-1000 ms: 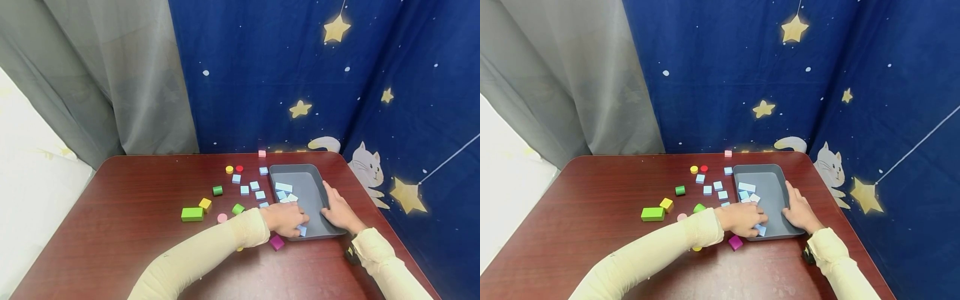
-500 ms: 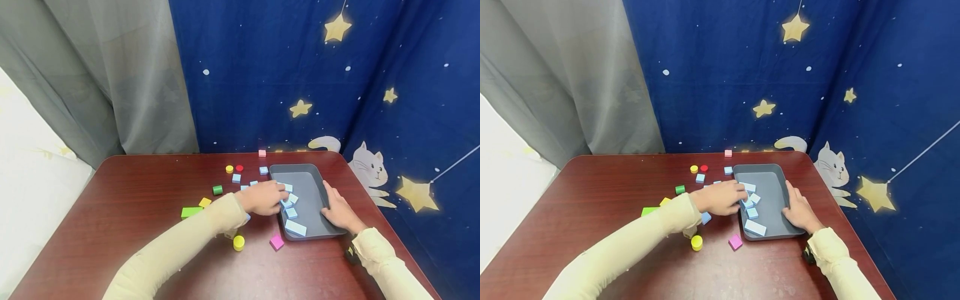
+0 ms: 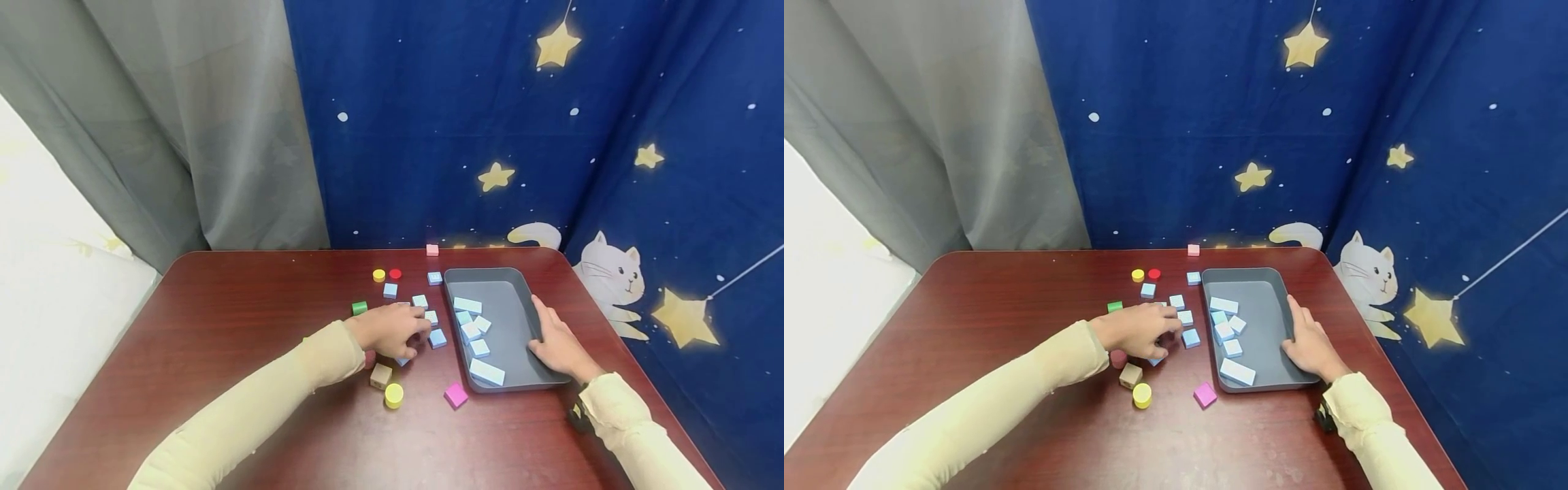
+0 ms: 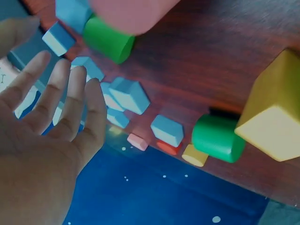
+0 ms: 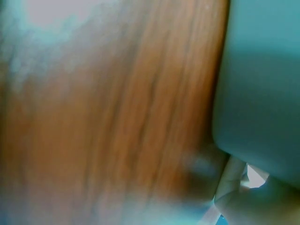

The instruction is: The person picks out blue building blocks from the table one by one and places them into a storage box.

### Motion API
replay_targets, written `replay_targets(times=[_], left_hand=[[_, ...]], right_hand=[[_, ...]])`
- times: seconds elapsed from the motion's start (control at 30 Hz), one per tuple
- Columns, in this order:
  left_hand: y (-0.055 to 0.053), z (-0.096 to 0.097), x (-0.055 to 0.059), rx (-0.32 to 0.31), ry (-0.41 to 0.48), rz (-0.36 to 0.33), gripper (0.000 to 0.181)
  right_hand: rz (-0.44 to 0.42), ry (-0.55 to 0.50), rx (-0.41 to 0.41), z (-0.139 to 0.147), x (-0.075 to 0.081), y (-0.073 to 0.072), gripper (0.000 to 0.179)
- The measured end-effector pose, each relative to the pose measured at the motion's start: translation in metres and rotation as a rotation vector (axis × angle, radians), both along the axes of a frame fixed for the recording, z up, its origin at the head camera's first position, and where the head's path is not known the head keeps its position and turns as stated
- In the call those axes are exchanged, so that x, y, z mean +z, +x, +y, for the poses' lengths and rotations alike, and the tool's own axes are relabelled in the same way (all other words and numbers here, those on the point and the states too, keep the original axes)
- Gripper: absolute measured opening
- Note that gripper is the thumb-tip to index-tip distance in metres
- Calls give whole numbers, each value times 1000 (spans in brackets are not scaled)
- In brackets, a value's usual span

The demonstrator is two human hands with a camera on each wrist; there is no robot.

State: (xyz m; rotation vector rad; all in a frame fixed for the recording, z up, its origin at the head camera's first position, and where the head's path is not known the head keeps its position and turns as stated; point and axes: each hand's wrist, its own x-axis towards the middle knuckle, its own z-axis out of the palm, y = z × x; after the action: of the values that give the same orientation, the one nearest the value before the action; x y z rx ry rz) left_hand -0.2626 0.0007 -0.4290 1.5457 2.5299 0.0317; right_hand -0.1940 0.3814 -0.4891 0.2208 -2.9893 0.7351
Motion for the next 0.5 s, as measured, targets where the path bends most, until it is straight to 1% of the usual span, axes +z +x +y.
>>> replay_targets(times=[0.1,0.2,0.37,0.5], left_hand=[[1,-3,-4,11,-12,-65,35],[2,-4,-7,20,-26,-99,36],[3,-5,-9,22,-44,-112,36],[5,-6,-9,20,-55,-104,37]], right_hand=[[-4,-2,1,-1,2,1,96],[-11,-3,-3,-1,3,2,96],[-14,-7,-6,-1,3,2,96],[-14,-10,-4,-3,5,3,95]])
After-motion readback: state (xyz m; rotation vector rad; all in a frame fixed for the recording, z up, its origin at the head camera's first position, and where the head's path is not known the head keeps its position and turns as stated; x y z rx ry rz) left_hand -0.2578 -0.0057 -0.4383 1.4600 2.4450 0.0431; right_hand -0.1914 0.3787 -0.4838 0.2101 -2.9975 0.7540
